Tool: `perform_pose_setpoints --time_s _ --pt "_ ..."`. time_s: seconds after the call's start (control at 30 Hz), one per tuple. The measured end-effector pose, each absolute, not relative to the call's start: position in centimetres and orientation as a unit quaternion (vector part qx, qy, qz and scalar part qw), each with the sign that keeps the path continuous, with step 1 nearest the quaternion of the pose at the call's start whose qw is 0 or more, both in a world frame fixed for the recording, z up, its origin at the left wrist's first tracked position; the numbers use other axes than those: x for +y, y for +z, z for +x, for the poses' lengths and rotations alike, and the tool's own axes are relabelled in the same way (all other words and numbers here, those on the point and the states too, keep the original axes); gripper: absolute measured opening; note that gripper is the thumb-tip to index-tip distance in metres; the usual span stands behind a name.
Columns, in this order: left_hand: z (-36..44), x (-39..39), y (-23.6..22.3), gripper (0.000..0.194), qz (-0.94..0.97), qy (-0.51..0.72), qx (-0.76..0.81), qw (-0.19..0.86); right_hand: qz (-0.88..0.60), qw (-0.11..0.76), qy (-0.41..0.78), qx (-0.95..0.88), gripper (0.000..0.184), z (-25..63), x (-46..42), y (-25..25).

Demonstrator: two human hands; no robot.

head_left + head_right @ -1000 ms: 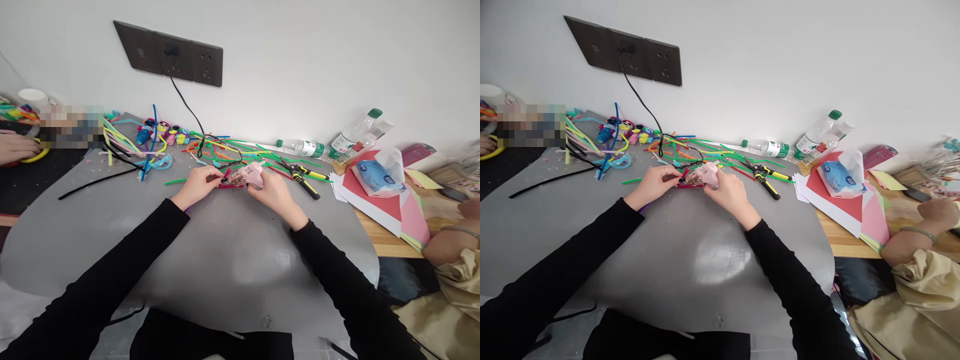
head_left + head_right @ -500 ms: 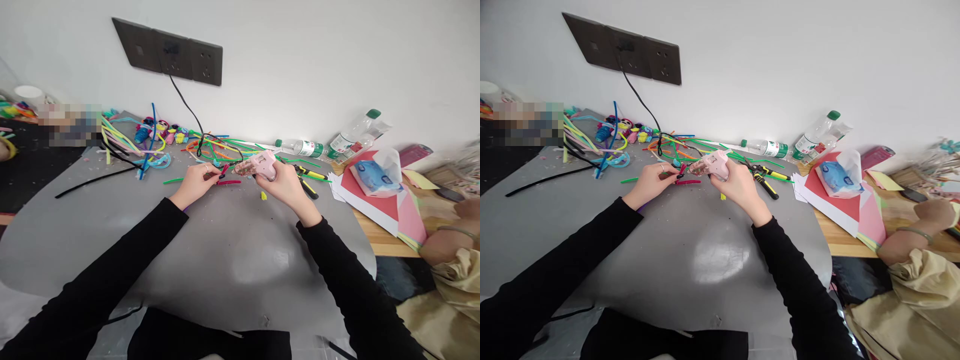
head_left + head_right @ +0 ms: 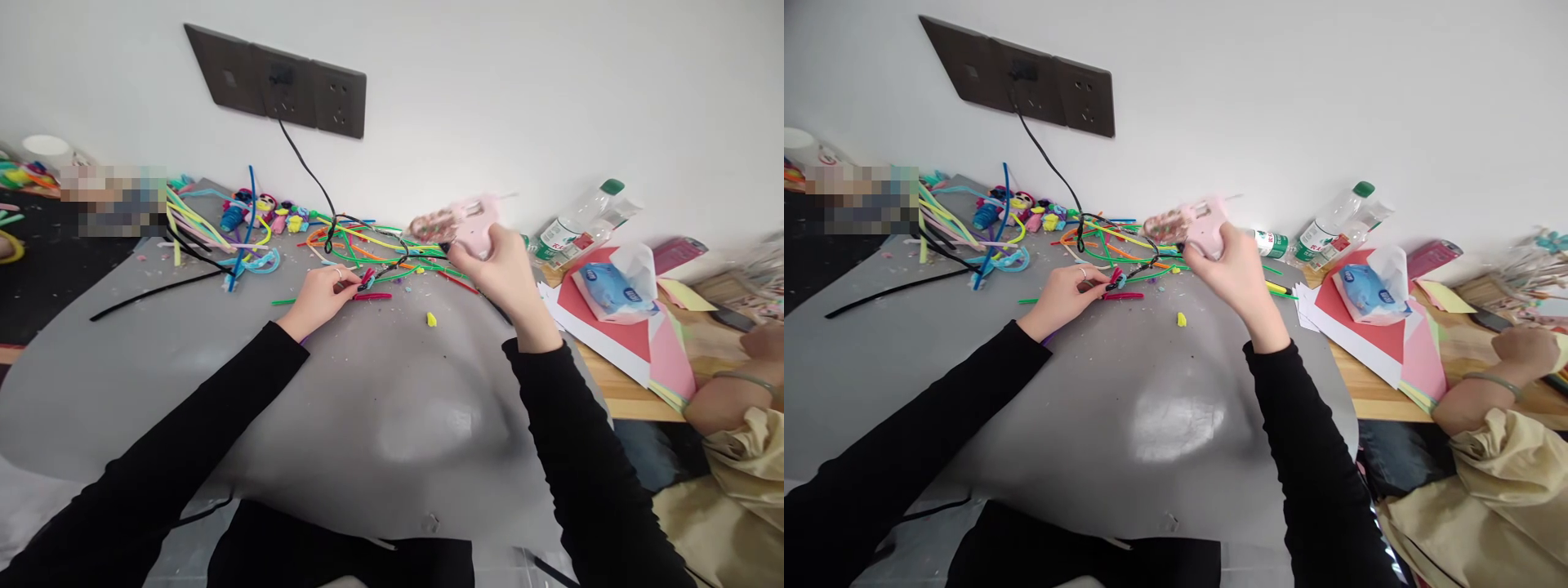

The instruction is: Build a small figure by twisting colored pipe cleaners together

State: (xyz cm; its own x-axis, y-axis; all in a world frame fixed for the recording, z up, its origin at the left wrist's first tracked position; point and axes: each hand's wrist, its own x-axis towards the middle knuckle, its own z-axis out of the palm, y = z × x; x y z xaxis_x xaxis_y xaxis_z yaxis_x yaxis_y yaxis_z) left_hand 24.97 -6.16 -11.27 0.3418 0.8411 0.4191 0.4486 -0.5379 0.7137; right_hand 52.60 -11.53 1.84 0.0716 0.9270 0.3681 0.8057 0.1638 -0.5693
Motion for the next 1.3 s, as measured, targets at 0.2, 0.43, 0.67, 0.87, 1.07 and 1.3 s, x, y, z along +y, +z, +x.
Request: perform_pose_setpoints --time_s 0.2,0.43,0.67,0.87,1.07,1.3 --pt "25.1 -6.2 -11.3 0.020 0.778 0.401 0.409 0.256 -0.652 0.243 0.101 -0.711 0.017 50.5 -11.8 -2.8" --pt "25.0 -6.2 -11.4 0.017 0.770 0.410 0.406 0.272 -0.670 0.176 0.119 -0.711 0.020 48.5 -11.4 -5.0" --pt "25.1 -6.1 -11.5 0.017 0.772 0.401 0.413 0.267 -0.677 0.161 0.130 -0.706 0.020 47.9 -11.4 -5.3" --pt "25.1 -6.1 -11.5 0.017 0.774 0.400 0.416 0.261 -0.681 0.164 0.132 -0.701 0.020 48.1 -11.4 -5.8" --pt "25.1 -6.2 -11.5 0.019 0.768 0.402 0.414 0.278 -0.679 0.174 0.158 -0.695 0.021 48.0 -11.2 -6.3" --pt "25.0 -6.1 -11.6 0.018 0.753 0.413 0.409 0.310 -0.678 0.175 0.161 -0.696 0.021 47.7 -10.9 -6.4"
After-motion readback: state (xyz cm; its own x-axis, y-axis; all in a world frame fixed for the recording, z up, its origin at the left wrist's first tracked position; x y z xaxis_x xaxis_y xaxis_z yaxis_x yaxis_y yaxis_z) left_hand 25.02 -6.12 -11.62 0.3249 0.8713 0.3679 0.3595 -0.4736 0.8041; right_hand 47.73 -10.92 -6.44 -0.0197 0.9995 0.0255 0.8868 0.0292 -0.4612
